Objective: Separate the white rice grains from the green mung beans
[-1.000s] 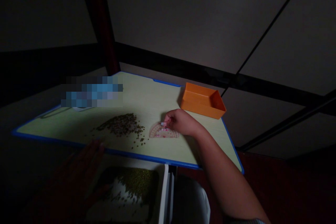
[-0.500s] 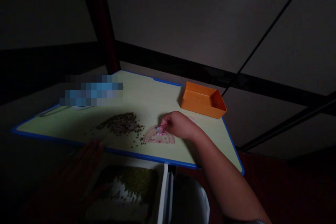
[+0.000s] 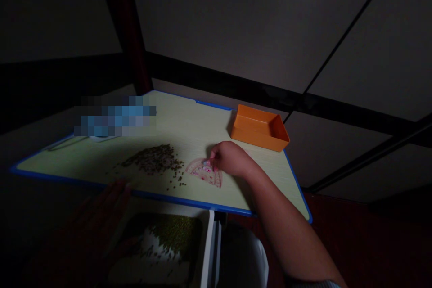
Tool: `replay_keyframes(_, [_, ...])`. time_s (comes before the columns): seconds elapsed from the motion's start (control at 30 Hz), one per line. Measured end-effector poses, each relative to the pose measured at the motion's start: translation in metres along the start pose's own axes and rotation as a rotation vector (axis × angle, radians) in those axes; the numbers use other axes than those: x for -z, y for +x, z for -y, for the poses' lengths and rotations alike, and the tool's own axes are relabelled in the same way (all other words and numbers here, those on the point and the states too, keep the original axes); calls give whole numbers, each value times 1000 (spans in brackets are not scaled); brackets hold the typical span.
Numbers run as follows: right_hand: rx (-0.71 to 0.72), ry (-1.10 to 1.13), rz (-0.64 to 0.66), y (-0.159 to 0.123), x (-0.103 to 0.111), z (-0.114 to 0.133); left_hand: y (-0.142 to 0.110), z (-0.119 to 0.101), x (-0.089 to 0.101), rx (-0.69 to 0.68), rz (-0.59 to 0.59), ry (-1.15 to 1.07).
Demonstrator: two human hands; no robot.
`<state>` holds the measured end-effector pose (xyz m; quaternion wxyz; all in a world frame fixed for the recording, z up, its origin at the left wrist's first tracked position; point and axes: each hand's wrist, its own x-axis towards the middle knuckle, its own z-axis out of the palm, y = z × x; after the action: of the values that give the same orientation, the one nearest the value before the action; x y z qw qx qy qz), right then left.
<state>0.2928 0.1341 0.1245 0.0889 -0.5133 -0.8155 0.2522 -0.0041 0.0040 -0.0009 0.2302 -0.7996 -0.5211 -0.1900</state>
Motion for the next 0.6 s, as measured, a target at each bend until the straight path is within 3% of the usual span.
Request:
replay_keyframes(0.3, [-104, -194, -80, 2, 5, -4, -1, 3, -2, -9, 48, 62])
replay_keyframes(0.6, [-270, -314, -164, 3, 15, -10, -3, 3, -9, 25, 0, -2])
